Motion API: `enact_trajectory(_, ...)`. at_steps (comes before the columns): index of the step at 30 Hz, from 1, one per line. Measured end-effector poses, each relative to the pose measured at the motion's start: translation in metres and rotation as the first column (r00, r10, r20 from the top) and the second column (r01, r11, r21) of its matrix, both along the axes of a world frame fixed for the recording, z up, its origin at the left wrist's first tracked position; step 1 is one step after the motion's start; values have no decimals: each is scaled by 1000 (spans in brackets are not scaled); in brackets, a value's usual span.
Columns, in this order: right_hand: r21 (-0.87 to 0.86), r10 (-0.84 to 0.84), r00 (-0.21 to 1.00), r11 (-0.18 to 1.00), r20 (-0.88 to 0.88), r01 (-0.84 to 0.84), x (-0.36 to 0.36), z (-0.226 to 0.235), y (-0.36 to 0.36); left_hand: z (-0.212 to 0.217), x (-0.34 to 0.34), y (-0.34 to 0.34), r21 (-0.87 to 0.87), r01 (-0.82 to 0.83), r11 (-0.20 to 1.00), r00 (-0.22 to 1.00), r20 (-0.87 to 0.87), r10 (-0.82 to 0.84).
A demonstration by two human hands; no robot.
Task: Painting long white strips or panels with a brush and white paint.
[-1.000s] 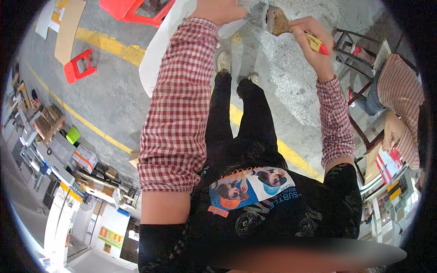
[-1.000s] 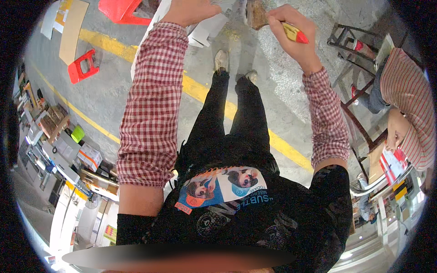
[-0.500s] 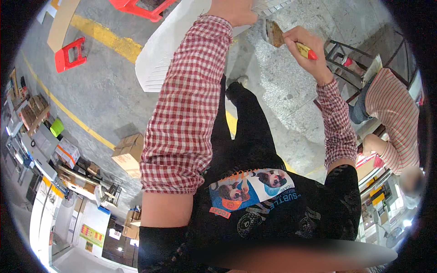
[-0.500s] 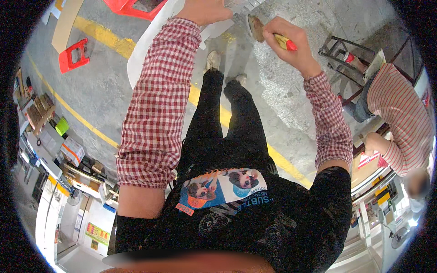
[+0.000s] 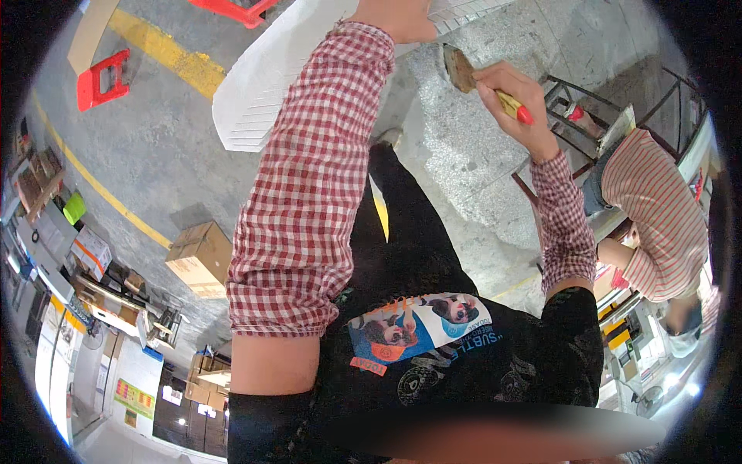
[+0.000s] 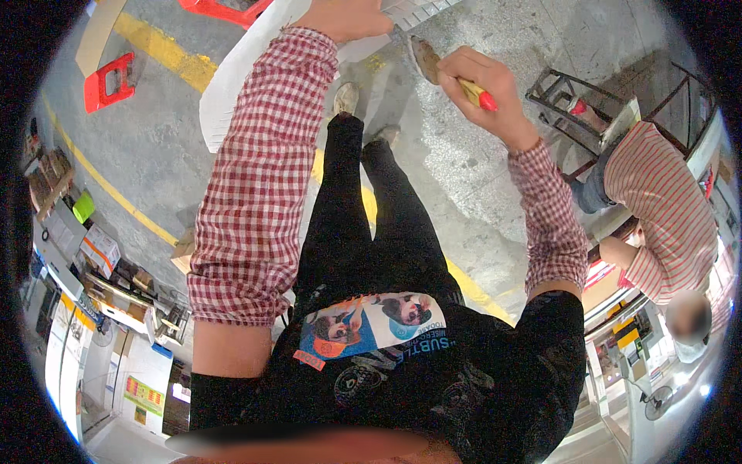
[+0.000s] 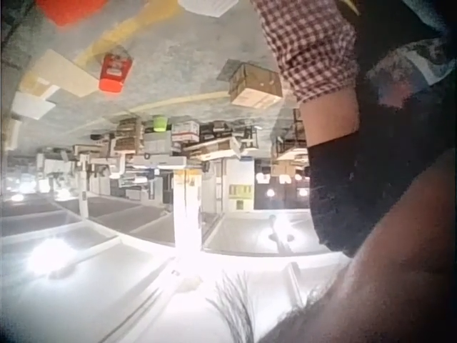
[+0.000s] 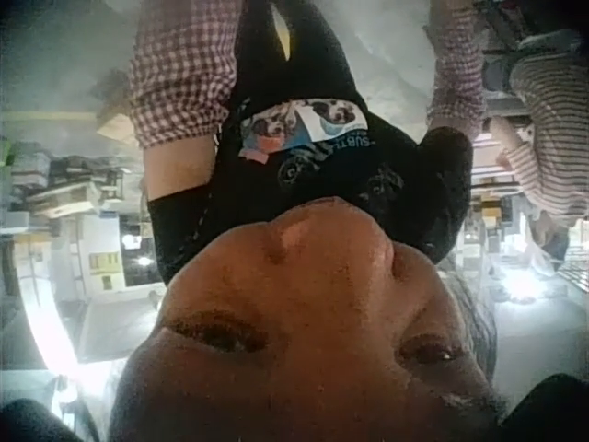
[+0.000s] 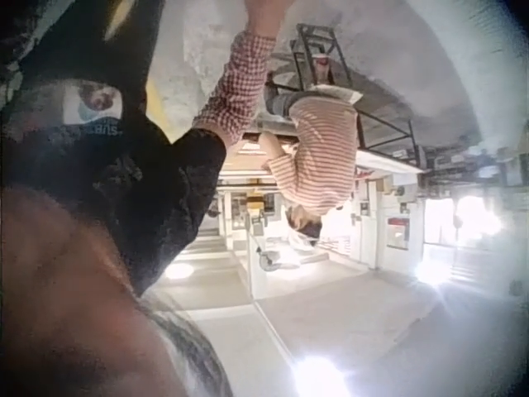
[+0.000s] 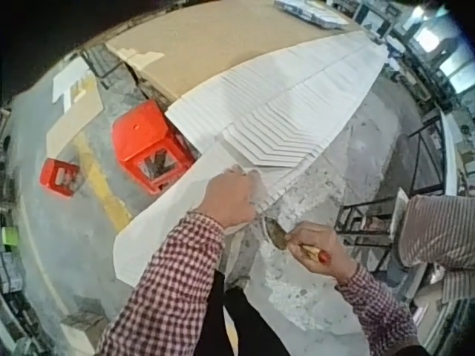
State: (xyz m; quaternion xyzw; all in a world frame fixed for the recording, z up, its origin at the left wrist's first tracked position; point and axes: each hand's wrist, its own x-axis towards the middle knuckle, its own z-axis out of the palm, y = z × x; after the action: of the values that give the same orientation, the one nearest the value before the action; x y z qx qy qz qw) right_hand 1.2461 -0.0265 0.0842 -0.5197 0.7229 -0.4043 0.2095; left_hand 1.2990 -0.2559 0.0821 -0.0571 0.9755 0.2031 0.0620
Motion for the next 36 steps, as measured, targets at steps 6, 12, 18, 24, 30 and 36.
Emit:
enact_trajectory(6, 14, -25, 999, 1000, -47, 26, -7, 6, -6, -4, -5, -4, 76, 6, 997, 994, 111, -15)
enact_trajectory(12, 36, 53, 997, 998, 47, -55, -6, -2, -4, -10, -2, -2, -6, -11, 1000, 1000, 28, 11)
enact_trajectory(18, -45, -57, 998, 997, -2, 57, -10, 3, -1, -12, -6, -1, 46, -26, 999, 996, 92, 22)
enact_trajectory(24, -17, -19, 992, 1000, 122, 21, -4, -12, 2, -43, -3, 0, 14, -58, 998, 998, 16, 57)
enact_trajectory(30, 12, -222, 968, 975, 113, 222, -12, 7, 10, -46, -1, 1, 12, -89, 996, 996, 32, 89)
enact_trajectory(36, -12, -232, 958, 971, 167, 237, -22, -17, 6, -46, -7, 2, -13, -86, 996, 995, 52, 86)
